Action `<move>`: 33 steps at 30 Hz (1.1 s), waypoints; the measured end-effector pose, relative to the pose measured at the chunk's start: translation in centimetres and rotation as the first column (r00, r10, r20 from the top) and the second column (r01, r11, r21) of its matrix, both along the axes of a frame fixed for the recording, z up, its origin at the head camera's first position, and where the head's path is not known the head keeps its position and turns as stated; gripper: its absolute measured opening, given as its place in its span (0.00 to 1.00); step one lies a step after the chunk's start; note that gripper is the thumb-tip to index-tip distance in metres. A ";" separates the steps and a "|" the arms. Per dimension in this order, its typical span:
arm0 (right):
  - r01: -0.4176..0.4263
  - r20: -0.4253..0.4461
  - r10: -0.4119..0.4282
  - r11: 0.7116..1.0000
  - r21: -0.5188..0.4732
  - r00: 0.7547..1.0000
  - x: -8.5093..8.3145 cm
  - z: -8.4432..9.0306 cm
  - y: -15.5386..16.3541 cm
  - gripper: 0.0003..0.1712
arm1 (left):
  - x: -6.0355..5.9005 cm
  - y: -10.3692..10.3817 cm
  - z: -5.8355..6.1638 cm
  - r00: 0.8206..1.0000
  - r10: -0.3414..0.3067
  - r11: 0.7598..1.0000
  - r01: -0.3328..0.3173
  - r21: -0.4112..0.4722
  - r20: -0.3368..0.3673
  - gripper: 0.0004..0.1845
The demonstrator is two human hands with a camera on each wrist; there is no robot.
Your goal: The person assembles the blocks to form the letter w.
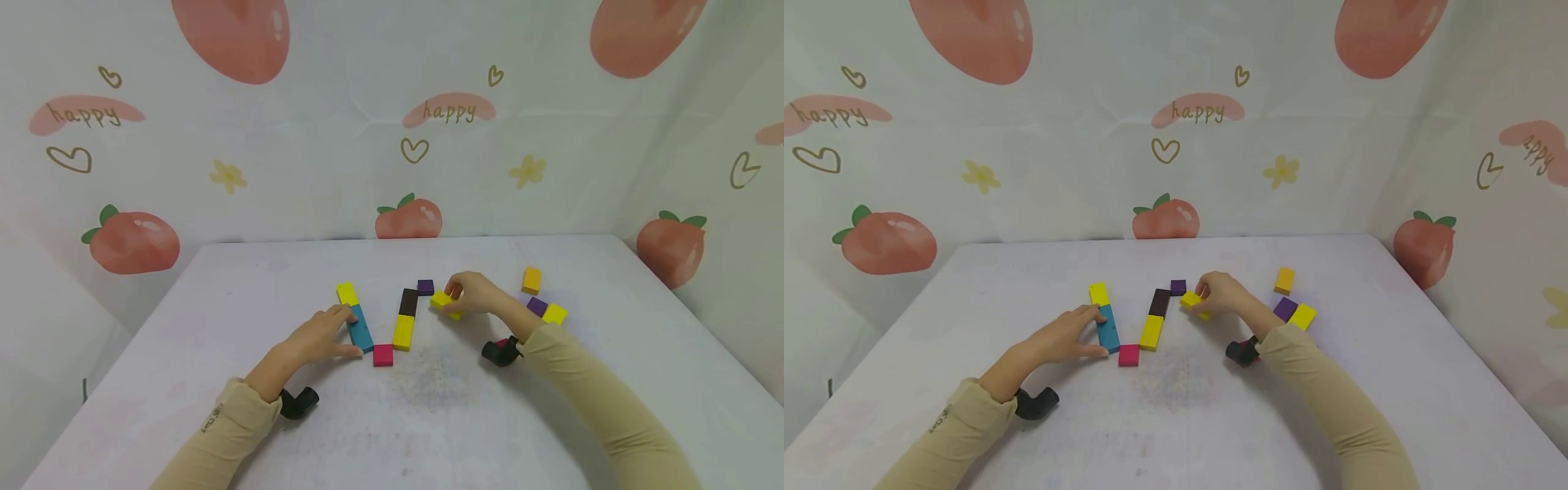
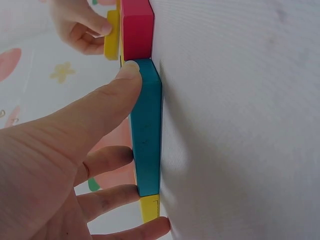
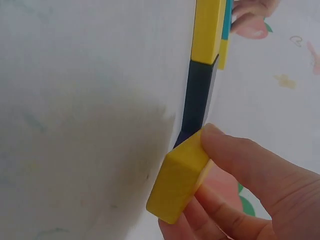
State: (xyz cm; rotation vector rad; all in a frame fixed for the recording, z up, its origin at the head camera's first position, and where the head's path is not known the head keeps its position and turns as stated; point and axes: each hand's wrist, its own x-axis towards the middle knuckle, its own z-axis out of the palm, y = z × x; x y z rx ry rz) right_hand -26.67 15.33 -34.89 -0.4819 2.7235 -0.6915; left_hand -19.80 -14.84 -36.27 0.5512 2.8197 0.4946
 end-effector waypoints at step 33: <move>0.175 0.004 -0.176 0.981 0.086 0.984 -0.3 -0.1 -0.6 0.26 | 0.0 0.0 0.1 1.000 0.001 1.000 -0.001 -0.013 0.006 0.30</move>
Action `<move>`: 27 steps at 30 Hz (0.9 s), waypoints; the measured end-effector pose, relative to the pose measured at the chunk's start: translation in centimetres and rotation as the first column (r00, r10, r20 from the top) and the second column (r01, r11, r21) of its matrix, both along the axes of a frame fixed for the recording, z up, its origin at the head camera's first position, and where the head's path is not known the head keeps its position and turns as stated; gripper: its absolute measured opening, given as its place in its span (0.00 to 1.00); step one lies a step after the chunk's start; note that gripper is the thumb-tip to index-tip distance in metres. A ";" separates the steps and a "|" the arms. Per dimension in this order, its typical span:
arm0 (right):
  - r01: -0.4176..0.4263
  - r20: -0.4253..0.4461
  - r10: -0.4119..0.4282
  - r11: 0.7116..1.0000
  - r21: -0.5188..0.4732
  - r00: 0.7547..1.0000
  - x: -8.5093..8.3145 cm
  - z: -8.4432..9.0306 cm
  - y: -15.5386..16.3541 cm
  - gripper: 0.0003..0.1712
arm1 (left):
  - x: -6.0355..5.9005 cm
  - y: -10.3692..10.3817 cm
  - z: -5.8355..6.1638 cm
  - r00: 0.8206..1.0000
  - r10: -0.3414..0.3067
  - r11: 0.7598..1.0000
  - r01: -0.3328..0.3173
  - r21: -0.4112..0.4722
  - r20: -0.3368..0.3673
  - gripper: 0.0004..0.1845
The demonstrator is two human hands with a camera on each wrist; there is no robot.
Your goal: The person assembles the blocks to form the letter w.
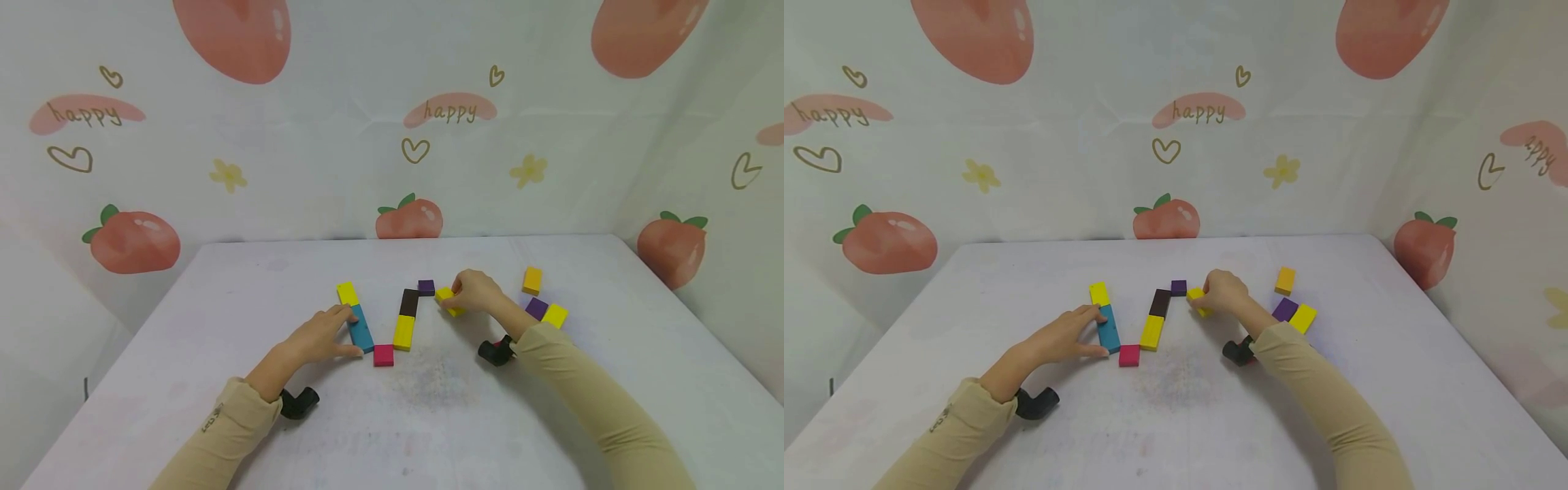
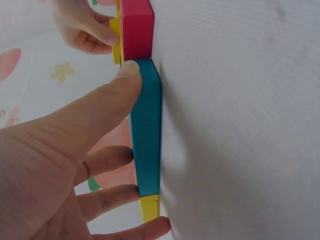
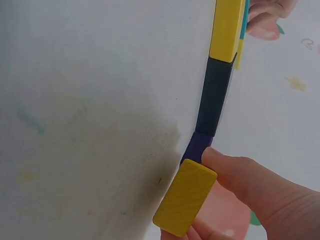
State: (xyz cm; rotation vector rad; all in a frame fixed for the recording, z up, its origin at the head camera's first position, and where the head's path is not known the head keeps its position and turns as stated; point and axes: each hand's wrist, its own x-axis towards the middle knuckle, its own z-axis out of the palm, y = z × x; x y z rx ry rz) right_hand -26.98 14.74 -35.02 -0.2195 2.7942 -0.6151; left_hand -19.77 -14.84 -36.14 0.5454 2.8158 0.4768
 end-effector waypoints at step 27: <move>0.046 0.020 -0.047 0.998 0.036 0.999 -0.2 -0.3 -0.6 0.28 | 0.2 0.1 0.0 1.000 0.004 1.000 -0.004 0.009 0.002 0.30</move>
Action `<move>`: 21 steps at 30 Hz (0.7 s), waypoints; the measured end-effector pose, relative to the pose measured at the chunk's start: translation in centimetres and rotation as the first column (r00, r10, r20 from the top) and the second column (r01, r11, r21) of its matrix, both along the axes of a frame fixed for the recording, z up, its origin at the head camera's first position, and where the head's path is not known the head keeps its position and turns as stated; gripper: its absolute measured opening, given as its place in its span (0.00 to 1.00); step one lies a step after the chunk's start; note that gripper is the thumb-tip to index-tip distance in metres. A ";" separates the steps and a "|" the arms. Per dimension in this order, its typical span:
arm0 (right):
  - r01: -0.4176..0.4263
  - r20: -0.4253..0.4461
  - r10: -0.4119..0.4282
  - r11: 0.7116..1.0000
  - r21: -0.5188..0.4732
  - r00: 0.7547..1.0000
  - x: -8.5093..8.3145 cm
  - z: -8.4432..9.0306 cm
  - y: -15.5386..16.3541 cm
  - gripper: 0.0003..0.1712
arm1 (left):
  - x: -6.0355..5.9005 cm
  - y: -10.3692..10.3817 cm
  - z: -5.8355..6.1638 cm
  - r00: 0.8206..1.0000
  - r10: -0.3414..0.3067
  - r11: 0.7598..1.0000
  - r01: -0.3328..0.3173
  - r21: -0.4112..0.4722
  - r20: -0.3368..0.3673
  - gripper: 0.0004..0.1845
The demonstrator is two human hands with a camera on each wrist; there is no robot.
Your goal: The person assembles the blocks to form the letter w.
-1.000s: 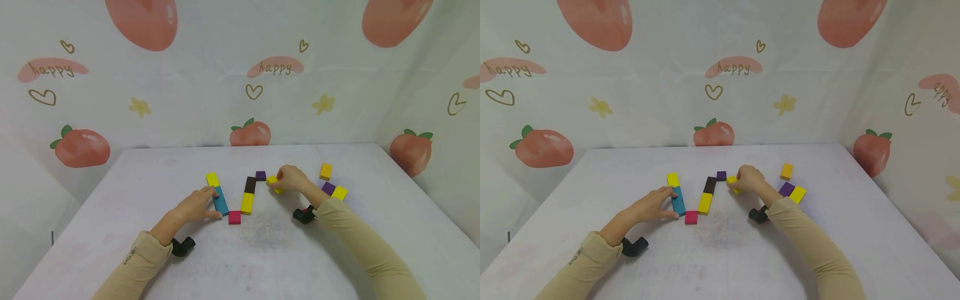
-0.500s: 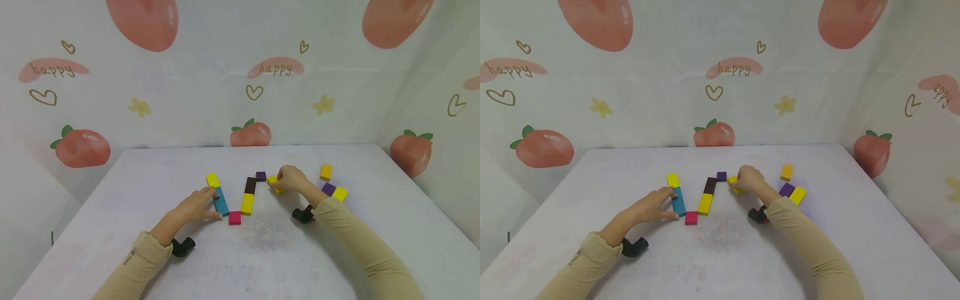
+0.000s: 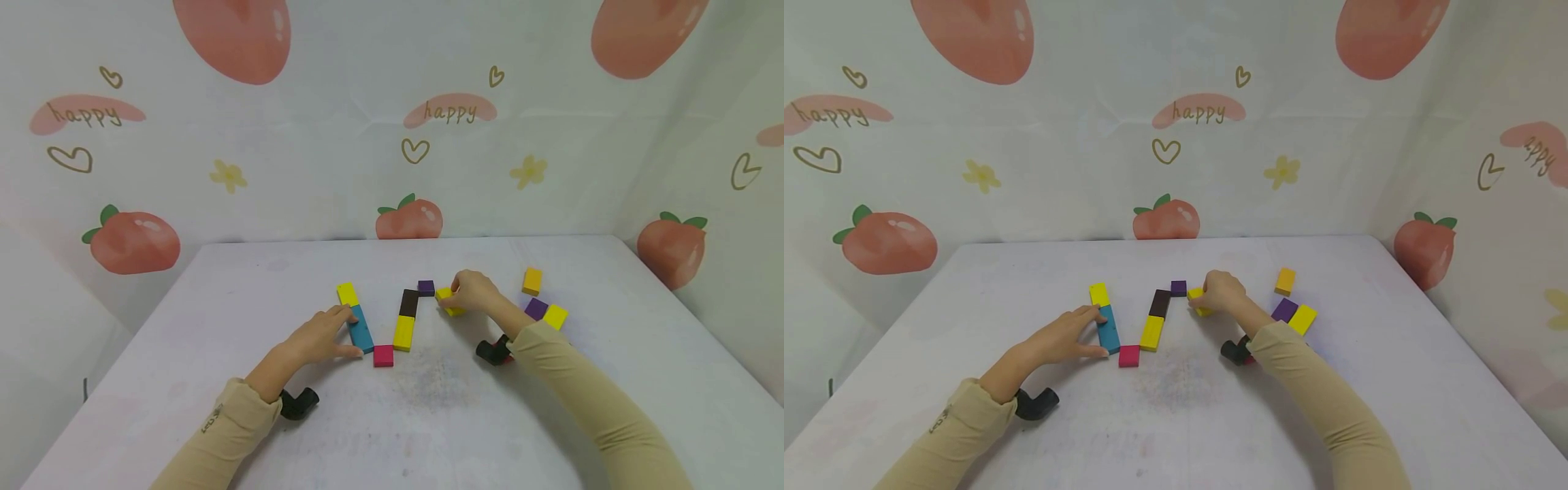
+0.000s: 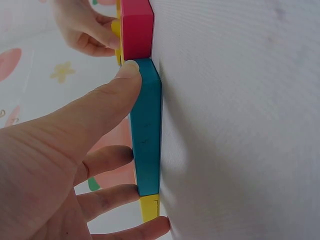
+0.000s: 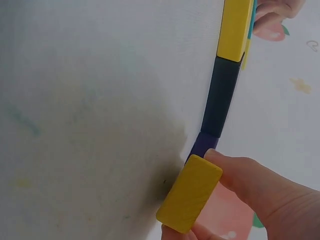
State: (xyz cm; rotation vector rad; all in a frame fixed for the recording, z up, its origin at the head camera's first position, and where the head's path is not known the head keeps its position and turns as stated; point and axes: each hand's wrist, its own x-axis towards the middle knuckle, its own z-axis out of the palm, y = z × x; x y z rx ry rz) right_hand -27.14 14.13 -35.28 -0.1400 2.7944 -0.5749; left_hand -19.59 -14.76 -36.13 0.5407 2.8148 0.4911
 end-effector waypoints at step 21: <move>-0.263 0.133 0.285 0.951 -0.160 0.949 -0.7 0.8 3.0 0.40 | -0.1 -0.2 0.0 1.000 -0.015 1.000 0.015 -0.014 -0.015 0.30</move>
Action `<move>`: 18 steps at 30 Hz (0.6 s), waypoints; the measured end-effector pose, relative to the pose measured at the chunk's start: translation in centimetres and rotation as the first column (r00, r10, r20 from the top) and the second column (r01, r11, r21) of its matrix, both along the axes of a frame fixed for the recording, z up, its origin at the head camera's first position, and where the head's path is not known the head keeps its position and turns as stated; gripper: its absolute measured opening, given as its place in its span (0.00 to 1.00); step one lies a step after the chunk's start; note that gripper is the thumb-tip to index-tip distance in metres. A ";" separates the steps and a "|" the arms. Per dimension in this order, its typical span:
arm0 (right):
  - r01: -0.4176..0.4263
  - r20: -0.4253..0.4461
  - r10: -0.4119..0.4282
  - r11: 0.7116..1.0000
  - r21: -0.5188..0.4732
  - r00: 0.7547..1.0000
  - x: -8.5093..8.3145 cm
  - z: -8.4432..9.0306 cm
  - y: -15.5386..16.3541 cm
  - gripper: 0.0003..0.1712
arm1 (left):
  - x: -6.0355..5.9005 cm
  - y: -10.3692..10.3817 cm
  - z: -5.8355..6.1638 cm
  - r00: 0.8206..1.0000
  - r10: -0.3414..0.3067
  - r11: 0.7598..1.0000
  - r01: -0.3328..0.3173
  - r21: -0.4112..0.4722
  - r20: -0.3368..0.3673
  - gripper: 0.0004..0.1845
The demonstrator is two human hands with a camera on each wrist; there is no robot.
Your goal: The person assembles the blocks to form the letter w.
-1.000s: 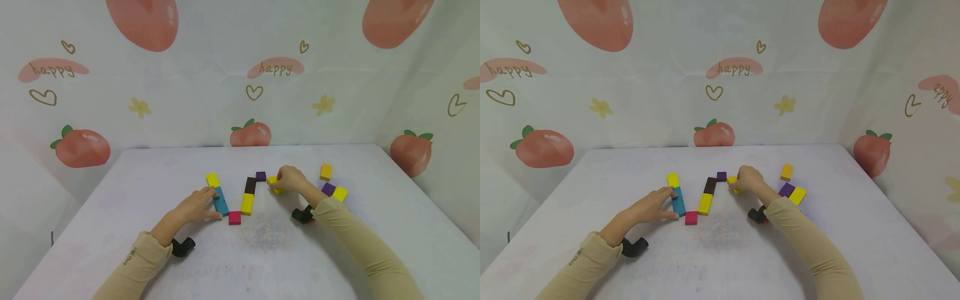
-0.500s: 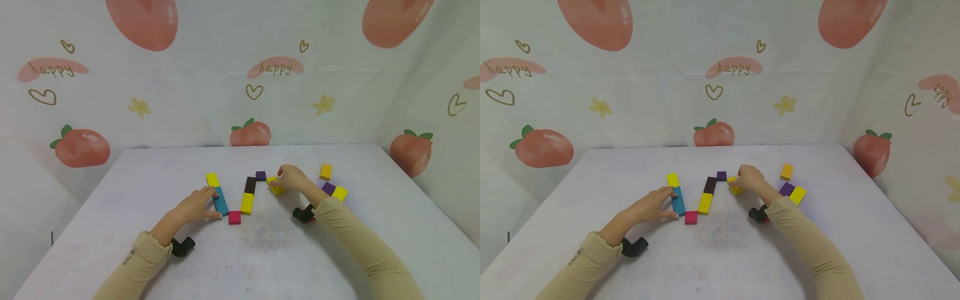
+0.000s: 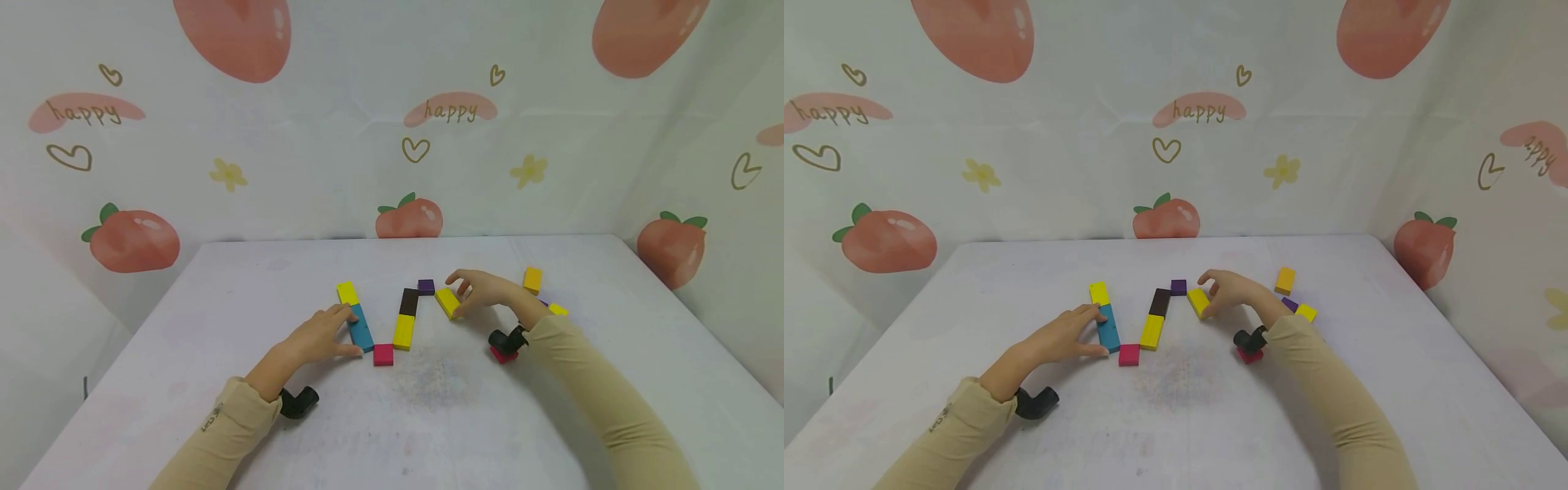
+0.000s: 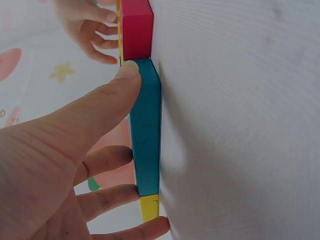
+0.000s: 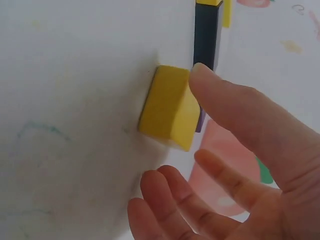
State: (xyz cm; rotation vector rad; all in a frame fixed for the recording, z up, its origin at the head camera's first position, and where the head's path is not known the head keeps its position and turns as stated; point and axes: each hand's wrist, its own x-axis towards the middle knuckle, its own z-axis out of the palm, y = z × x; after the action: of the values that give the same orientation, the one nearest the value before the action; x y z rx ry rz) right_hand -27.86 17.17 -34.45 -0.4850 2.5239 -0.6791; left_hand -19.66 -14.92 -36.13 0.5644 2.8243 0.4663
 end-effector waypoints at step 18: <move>0.004 0.039 -0.004 1.000 0.010 0.999 -0.6 -0.6 0.1 0.36 | 0.0 0.0 0.0 1.000 0.007 1.000 -0.007 0.006 0.013 0.30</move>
State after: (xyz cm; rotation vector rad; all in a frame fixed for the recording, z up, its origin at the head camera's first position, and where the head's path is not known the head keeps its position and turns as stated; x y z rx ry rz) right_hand -28.43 17.22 -35.09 -0.4589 2.4917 -0.6708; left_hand -19.63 -14.87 -36.11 0.5512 2.8147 0.4780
